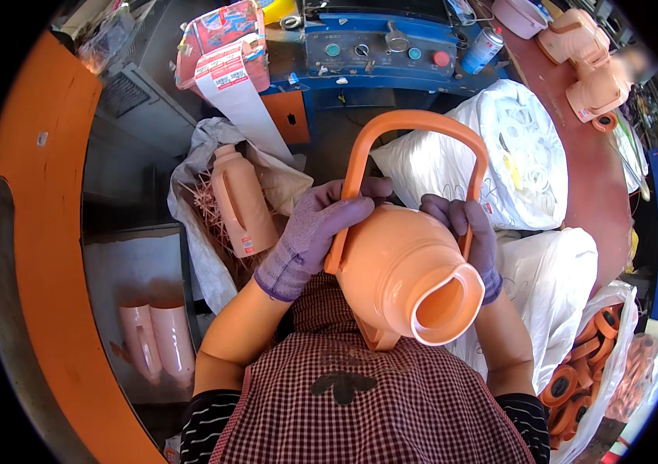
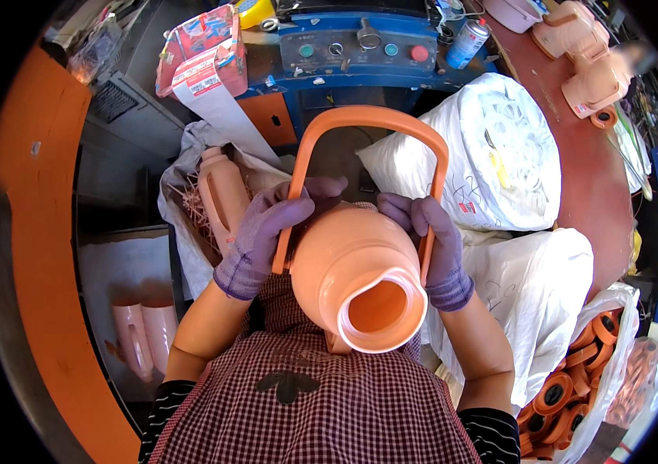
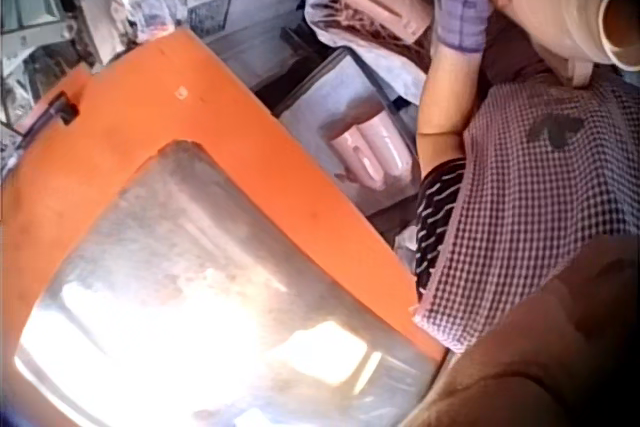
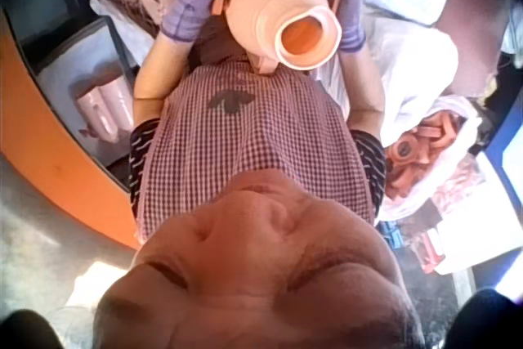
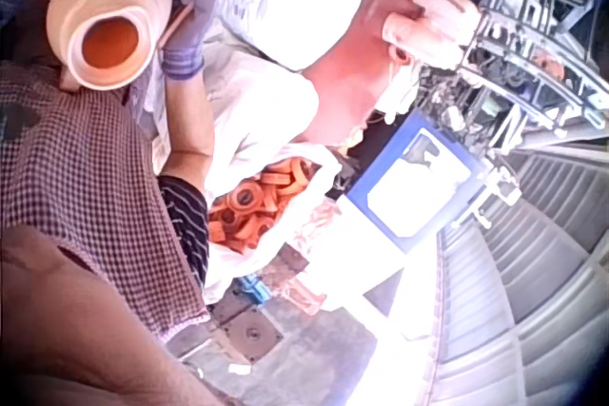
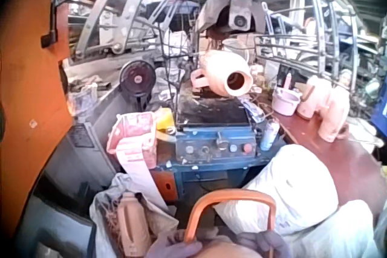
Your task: The person assembles pink plastic pitchers by attaching handles and lids. They pick up pitcher bodies, attach handles, and place lids on top, repeating the process for multiple units.
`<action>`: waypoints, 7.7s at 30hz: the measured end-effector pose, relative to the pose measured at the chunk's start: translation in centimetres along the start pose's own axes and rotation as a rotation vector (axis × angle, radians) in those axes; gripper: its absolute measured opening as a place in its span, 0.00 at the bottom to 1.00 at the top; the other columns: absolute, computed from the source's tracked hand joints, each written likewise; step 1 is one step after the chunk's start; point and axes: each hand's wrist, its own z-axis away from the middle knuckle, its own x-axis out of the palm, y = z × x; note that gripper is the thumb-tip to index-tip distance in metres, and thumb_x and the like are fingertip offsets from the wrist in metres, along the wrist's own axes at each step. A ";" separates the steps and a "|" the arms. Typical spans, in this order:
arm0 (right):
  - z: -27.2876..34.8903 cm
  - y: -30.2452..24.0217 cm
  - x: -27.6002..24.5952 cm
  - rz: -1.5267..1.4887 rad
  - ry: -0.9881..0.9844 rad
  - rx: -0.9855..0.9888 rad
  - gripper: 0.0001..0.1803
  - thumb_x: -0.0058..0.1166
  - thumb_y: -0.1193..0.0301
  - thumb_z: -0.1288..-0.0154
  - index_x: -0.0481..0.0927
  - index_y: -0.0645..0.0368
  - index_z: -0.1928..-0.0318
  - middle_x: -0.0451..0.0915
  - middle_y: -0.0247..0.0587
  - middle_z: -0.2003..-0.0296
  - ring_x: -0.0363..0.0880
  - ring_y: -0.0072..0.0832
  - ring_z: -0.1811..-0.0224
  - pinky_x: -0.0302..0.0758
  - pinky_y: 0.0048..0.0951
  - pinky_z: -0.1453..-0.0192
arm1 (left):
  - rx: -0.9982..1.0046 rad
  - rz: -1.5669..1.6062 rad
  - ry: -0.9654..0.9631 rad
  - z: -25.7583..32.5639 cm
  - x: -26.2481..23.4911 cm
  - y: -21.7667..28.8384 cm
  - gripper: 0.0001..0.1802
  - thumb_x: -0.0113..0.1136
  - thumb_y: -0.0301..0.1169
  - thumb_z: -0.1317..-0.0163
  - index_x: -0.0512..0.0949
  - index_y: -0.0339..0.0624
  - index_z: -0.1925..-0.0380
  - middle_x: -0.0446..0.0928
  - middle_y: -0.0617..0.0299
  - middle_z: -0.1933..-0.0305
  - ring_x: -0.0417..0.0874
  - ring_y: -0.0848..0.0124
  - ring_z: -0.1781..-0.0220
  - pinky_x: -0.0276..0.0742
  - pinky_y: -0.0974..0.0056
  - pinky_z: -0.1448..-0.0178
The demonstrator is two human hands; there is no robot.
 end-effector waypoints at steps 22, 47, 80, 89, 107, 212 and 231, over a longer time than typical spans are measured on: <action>6.2 -5.1 3.7 1.264 -0.237 -0.166 0.26 0.64 0.58 0.37 0.77 0.60 0.45 0.79 0.45 0.51 0.80 0.32 0.49 0.77 0.32 0.46 | 0.556 0.014 0.059 1.4 2.6 4.8 0.28 0.42 0.51 0.25 0.75 0.33 0.59 0.80 0.48 0.52 0.81 0.59 0.48 0.75 0.54 0.38; 3.7 -46.3 -20.3 1.729 1.481 -0.584 0.30 0.50 0.46 0.31 0.81 0.67 0.66 0.81 0.54 0.75 0.80 0.47 0.72 0.76 0.46 0.59 | -0.005 -0.618 0.534 -1.0 -14.1 -7.5 0.09 0.58 0.30 0.32 0.81 0.36 0.59 0.80 0.64 0.64 0.78 0.75 0.62 0.75 0.70 0.57; -7.2 -26.7 -7.6 2.286 0.640 -0.288 0.20 0.49 0.63 0.25 0.76 0.64 0.41 0.80 0.48 0.48 0.77 0.33 0.44 0.71 0.31 0.37 | -1.107 -1.158 1.676 51.9 -43.6 -12.5 0.36 0.68 0.40 0.44 0.67 0.43 0.36 0.70 0.47 0.36 0.72 0.49 0.38 0.70 0.49 0.35; -26.5 5.2 17.1 2.151 -0.522 -1.089 0.17 0.63 0.70 0.39 0.81 0.51 0.48 0.77 0.45 0.46 0.73 0.45 0.38 0.71 0.41 0.35 | -0.186 -1.751 1.794 44.7 -33.1 -6.7 0.21 0.60 0.37 0.33 0.78 0.35 0.45 0.79 0.45 0.43 0.80 0.50 0.45 0.75 0.54 0.40; -35.3 14.2 17.2 2.061 -0.484 -1.239 0.06 0.55 0.68 0.42 0.81 0.52 0.64 0.78 0.40 0.59 0.80 0.39 0.54 0.76 0.41 0.48 | 0.343 -1.484 0.708 11.1 -10.7 -2.9 0.22 0.71 0.35 0.46 0.81 0.41 0.51 0.82 0.49 0.51 0.84 0.51 0.51 0.80 0.56 0.46; -10.4 -20.4 -19.4 2.292 0.447 -0.913 0.09 0.51 0.68 0.31 0.79 0.61 0.59 0.78 0.54 0.60 0.77 0.50 0.52 0.72 0.47 0.47 | 0.804 -1.007 0.740 15.1 -12.1 18.6 0.67 0.76 0.44 0.60 0.46 0.40 0.23 0.66 0.48 0.31 0.72 0.58 0.32 0.68 0.55 0.28; -6.4 -17.0 -20.6 1.877 0.357 -0.385 0.08 0.55 0.73 0.34 0.81 0.67 0.62 0.76 0.50 0.38 0.75 0.42 0.37 0.69 0.34 0.34 | 0.864 -0.287 -0.100 9.5 -10.3 17.0 0.69 0.76 0.63 0.58 0.48 0.43 0.23 0.74 0.57 0.48 0.72 0.51 0.42 0.73 0.49 0.37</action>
